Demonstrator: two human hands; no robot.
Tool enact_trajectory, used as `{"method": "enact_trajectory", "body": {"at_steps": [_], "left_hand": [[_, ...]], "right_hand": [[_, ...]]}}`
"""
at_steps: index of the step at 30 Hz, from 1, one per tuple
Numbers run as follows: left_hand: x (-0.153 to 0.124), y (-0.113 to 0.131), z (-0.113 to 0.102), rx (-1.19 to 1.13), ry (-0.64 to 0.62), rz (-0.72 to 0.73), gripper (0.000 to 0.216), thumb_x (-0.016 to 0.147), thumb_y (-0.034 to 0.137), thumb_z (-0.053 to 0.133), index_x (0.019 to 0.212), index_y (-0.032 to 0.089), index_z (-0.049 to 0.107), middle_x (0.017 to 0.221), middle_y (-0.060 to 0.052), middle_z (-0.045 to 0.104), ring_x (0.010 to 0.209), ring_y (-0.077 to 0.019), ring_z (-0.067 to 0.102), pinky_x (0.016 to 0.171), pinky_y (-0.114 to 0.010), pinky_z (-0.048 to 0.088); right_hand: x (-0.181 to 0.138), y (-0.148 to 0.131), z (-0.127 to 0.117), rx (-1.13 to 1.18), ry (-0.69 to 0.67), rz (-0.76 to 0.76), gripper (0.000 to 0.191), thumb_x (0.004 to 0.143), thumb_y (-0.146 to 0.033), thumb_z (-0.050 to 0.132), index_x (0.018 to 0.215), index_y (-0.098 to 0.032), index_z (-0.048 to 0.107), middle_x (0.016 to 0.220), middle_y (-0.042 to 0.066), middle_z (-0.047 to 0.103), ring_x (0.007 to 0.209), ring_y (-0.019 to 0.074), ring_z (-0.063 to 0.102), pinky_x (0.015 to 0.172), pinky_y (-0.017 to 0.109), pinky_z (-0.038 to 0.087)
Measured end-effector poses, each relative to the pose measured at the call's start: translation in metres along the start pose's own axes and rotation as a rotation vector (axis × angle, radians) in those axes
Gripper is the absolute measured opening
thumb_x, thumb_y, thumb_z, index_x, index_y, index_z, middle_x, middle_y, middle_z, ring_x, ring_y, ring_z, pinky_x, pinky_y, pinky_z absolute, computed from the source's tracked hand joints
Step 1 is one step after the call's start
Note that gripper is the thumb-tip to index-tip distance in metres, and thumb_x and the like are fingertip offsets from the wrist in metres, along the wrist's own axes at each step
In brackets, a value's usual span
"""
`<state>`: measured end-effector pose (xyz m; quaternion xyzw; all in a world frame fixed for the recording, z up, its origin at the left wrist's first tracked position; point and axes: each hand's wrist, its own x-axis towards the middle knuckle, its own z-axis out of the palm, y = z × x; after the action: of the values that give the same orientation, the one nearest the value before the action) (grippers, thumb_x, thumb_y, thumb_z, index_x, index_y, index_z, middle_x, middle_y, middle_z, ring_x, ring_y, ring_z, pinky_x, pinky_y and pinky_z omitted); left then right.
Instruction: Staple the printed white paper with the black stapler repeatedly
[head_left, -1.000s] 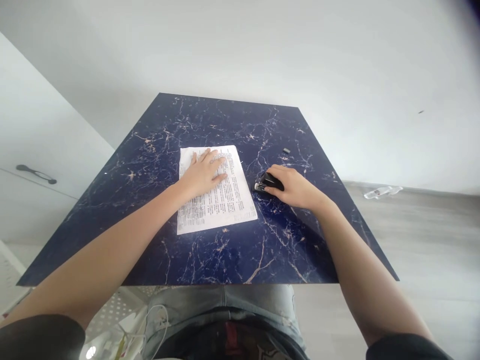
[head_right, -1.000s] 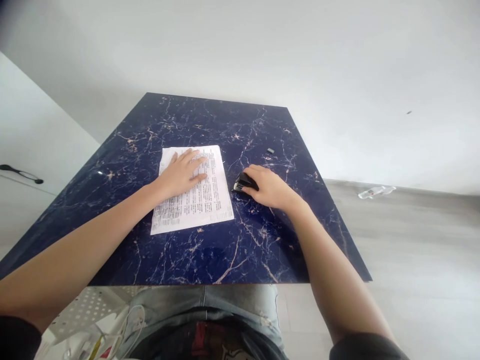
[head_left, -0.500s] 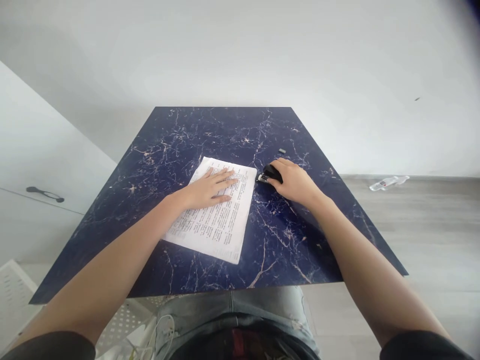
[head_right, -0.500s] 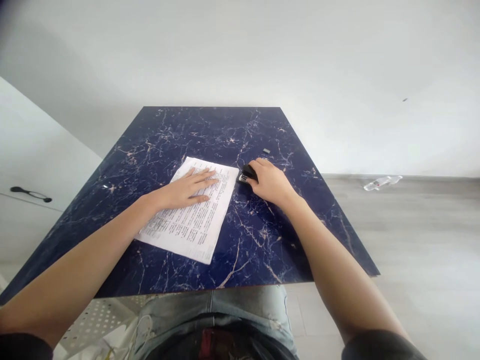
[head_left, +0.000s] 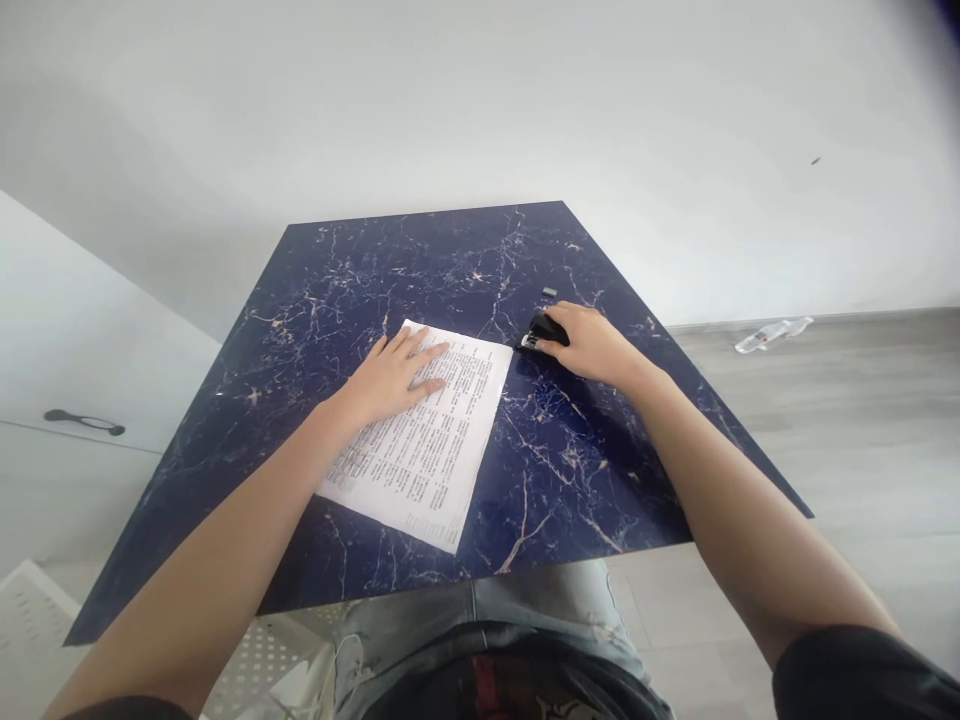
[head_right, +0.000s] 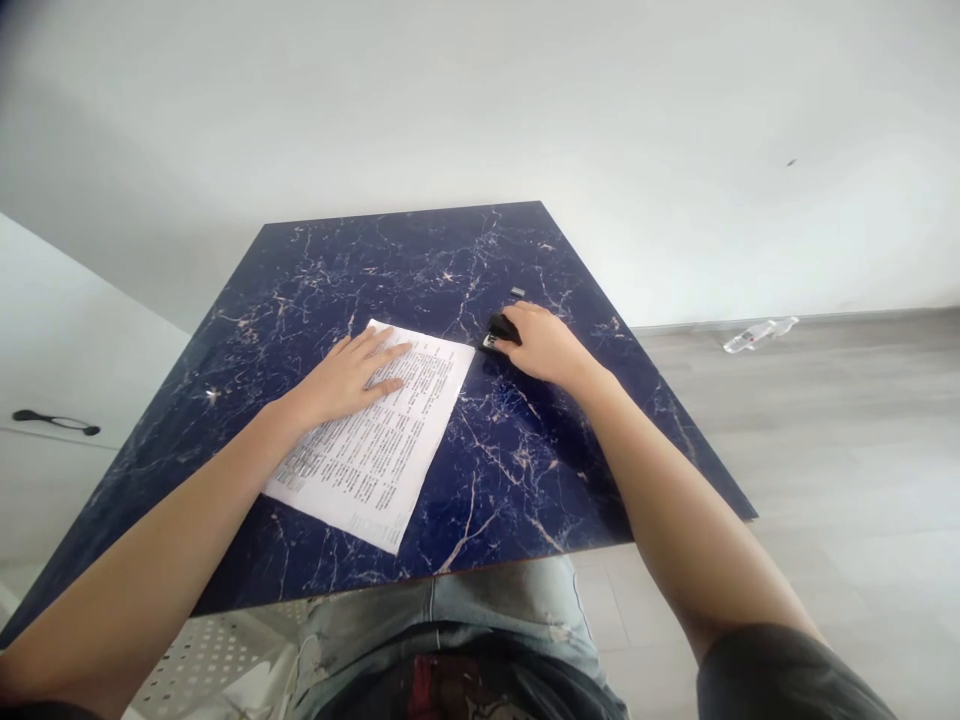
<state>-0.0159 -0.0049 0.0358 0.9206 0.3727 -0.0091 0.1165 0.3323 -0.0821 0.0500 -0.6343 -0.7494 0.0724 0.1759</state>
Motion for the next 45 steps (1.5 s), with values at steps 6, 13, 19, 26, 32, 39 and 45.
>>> {"method": "enact_trajectory", "body": {"at_steps": [6,13,19,26,32,39,45], "left_hand": [[-0.001,0.007,-0.003,0.092,0.081,-0.018,0.074,0.105,0.068,0.047,0.164,0.024,0.049,0.167,-0.021,0.045,0.152,-0.0434,0.046,0.126,-0.065,0.035],[0.0,0.002,-0.001,0.046,0.22,-0.203,0.075,0.102,0.061,0.058,0.163,0.019,0.044,0.159,-0.022,0.052,0.149,-0.0456,0.045,0.124,-0.064,0.04],[-0.001,-0.006,-0.004,-0.141,0.243,-0.298,0.068,0.094,0.052,0.075,0.153,0.023,0.057,0.137,-0.017,0.058,0.13,-0.04,0.062,0.117,-0.059,0.05],[0.007,-0.02,0.0,-0.483,0.387,-0.343,0.056,0.084,0.02,0.083,0.137,0.027,0.067,0.119,-0.009,0.069,0.111,-0.0294,0.07,0.107,-0.051,0.058],[0.013,-0.022,0.003,-1.044,0.4,-0.391,0.05,0.088,0.015,0.076,0.134,0.028,0.062,0.104,-0.005,0.075,0.091,-0.0247,0.077,0.074,-0.035,0.065],[0.012,-0.027,0.004,-1.327,0.491,-0.237,0.053,0.083,0.015,0.08,0.131,0.028,0.062,0.098,-0.004,0.075,0.084,-0.0224,0.076,0.068,-0.029,0.061],[0.013,-0.012,0.002,-1.321,0.5,-0.294,0.056,0.078,0.005,0.071,0.13,0.027,0.065,0.094,-0.002,0.074,0.074,-0.0185,0.071,0.059,-0.025,0.056]], "right_hand": [[-0.001,0.001,-0.003,0.018,-0.063,-0.068,0.014,0.097,-0.036,0.062,0.095,-0.023,0.057,0.104,0.013,0.067,0.096,0.0335,0.063,0.082,0.047,0.048],[-0.003,-0.005,-0.005,0.047,-0.088,0.03,0.011,0.096,-0.034,0.064,0.099,-0.024,0.061,0.094,0.01,0.072,0.082,0.0301,0.064,0.07,0.041,0.043],[-0.003,-0.005,-0.002,0.033,-0.081,0.023,0.015,0.097,-0.035,0.064,0.105,-0.023,0.063,0.097,0.012,0.073,0.083,0.031,0.064,0.07,0.041,0.043],[-0.003,-0.002,-0.001,-0.008,-0.076,-0.014,0.024,0.099,-0.033,0.066,0.114,-0.016,0.067,0.102,0.014,0.074,0.087,0.0279,0.063,0.073,0.041,0.042],[-0.003,0.003,0.001,-0.037,-0.045,-0.056,0.035,0.104,-0.043,0.061,0.119,-0.013,0.069,0.106,0.015,0.076,0.093,0.0277,0.065,0.074,0.041,0.043],[-0.001,0.01,0.006,-0.012,0.024,-0.051,0.038,0.096,-0.039,0.067,0.129,-0.021,0.072,0.109,0.015,0.079,0.097,0.0353,0.07,0.081,0.047,0.052],[0.001,0.012,0.008,0.067,0.122,-0.078,0.047,0.093,-0.038,0.069,0.139,-0.028,0.072,0.125,0.008,0.08,0.114,0.0385,0.074,0.099,0.058,0.058]]}}
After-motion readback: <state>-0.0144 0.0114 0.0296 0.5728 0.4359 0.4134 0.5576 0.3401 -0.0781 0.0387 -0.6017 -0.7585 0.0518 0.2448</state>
